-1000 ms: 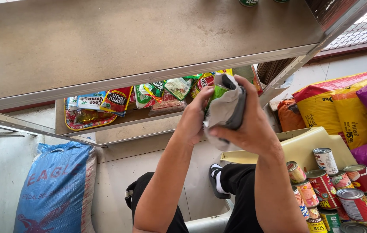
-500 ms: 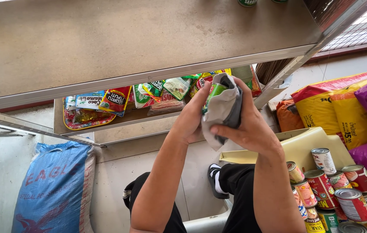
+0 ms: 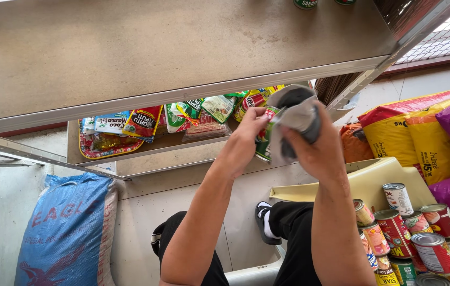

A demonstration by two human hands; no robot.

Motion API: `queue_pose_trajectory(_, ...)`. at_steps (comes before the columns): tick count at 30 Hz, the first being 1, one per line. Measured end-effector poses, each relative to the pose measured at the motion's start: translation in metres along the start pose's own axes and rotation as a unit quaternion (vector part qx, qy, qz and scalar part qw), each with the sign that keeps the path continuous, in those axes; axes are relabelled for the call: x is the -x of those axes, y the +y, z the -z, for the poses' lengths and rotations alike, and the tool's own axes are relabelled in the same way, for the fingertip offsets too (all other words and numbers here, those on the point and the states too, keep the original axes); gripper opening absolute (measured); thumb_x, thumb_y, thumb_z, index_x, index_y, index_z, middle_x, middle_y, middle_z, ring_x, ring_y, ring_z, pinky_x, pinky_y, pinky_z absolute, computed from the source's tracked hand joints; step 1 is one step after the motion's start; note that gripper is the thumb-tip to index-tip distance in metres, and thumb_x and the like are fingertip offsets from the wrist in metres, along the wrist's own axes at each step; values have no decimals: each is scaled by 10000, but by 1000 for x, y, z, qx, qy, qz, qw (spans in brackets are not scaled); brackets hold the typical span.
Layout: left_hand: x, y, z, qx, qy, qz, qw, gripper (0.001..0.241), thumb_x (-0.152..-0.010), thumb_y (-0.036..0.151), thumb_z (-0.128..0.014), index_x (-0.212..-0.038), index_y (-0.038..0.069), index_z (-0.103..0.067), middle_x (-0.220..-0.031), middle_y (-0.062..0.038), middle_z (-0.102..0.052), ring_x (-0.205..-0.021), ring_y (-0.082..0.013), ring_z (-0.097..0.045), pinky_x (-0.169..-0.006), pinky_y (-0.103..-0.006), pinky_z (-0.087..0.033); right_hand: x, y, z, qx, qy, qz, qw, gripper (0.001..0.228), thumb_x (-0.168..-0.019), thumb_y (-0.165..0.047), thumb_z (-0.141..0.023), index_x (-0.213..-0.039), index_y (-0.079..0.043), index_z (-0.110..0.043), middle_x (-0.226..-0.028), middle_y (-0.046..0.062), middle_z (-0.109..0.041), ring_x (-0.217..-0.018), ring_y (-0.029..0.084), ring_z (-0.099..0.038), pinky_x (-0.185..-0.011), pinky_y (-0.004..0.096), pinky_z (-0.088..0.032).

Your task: Wiping down individual cans of food with a cloth and arranging them on a storage shelf.

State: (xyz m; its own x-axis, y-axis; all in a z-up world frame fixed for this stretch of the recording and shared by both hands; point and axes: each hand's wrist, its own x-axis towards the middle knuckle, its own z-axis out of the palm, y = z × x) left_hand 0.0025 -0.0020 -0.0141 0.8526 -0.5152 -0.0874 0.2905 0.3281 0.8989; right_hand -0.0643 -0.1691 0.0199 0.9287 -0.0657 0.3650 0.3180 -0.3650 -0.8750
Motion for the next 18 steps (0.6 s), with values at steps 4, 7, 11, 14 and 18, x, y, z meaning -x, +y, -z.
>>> queue_pose_trajectory(4,1,-4,-6,-36,-25,-26,999,495,-1055,372,-516,-1416,38,-475,-1204,-131,-584,-1092,-166,-543,-964,-307,-447,2,0,5,-33,58,-41,997,400,-988,-81,-790,-1319,-26,-573,-1143,64,-714,-1029,127,-648,-919,291,-569)
queue_pose_trajectory(7,0,-1,-8,-73,25,-49,996,571,-972,328,-634,-1426,42,-438,-1149,-110,-534,-1016,-155,-543,-857,-319,-488,-8,-38,-5,-21,-14,4,1000,698,-789,-91,-835,-1371,-21,-455,-1181,57,-660,-1085,137,-617,-923,295,-528)
queue_pose_trajectory(11,3,10,-11,13,41,12,999,548,-1027,448,-526,-1327,-8,-565,-1179,-95,-642,-1082,-130,-576,-946,-307,-464,-6,-22,-3,-5,-33,24,999,723,-780,-73,-842,-1388,-15,-455,-1206,73,-640,-1103,147,-599,-946,298,-507)
queue_pose_trajectory(14,3,6,-12,-41,30,15,999,620,-1069,511,-456,-1318,-43,-577,-1197,-139,-629,-1106,-181,-530,-996,-350,-422,-1,-4,-2,18,72,-41,996,477,-935,-74,-793,-1338,-30,-542,-1187,84,-688,-1084,158,-647,-959,308,-544)
queue_pose_trajectory(18,0,5,-15,95,5,21,995,654,-1049,543,-382,-1445,33,-486,-1391,-86,-599,-1358,-180,-497,-1159,-327,-340,-2,-21,-3,-34,61,-21,997,632,-901,-117,-793,-1409,-13,-433,-1230,96,-652,-1120,191,-633,-965,327,-534)
